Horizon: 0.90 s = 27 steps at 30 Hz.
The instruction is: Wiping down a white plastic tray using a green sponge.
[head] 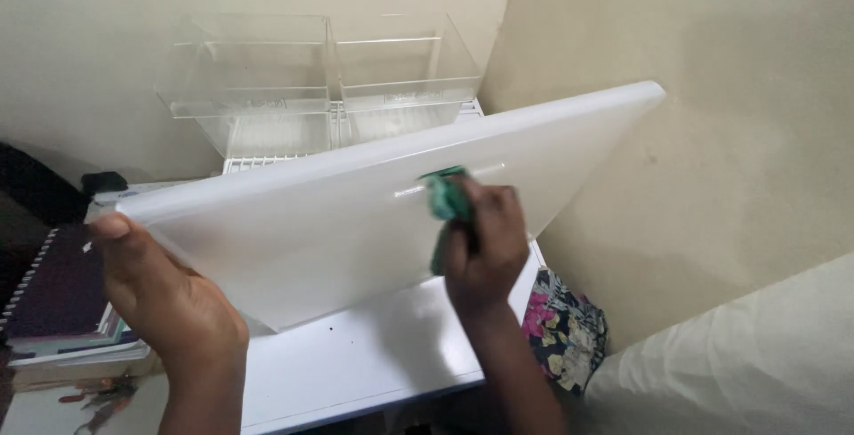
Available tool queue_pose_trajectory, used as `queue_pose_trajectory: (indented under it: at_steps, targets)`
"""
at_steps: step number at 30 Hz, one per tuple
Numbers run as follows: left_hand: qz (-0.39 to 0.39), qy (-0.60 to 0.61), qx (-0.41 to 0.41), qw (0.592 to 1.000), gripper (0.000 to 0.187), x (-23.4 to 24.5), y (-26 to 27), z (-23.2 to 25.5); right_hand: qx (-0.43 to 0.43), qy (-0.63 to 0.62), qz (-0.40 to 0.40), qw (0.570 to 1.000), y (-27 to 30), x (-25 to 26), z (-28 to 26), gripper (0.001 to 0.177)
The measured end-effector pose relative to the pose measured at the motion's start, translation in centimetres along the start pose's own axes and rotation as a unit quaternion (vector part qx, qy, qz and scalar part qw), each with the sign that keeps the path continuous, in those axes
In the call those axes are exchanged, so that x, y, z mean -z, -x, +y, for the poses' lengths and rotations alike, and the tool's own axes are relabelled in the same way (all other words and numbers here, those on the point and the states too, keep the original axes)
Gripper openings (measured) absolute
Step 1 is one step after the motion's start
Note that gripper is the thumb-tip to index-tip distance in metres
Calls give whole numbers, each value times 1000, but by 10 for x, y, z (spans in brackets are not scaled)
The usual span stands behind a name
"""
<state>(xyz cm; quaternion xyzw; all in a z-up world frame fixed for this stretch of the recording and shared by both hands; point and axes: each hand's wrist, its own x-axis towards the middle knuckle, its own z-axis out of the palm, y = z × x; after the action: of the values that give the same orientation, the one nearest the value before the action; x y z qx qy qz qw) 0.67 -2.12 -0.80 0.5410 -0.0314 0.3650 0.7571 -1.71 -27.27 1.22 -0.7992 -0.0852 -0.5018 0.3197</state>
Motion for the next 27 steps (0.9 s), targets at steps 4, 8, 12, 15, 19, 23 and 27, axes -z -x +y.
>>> queue_pose_trajectory:
  at_steps: [4, 8, 12, 15, 19, 23, 27]
  targets:
    - [20, -11, 30, 999, 58, 5, 3, -3, 0, 69, 57, 996, -15, 20, 23, 37]
    - [19, -53, 41, 998, 62, 1, 5, 0, -58, -7, 51, 997, 0, -1, 0, 42]
    - [-10, -12, -12, 1000, 58, 0, 1, 3, -22, -69, -3, 997, 6, -12, -38, 39]
    - [-7, -6, -16, 1000, 55, 10, 3, -7, 1, -65, -20, 998, 6, -7, -9, 40]
    - [-21, -44, -42, 998, 47, 17, 6, -11, -47, -12, 51, 998, 2, 3, 31, 37]
    - [-16, -37, -34, 999, 50, 12, 5, -6, -100, -36, 78, 991, 4, -4, 1, 31]
    - [2, -45, -7, 999, 52, 5, 2, 2, -98, -182, 33, 978, 13, -16, -33, 37]
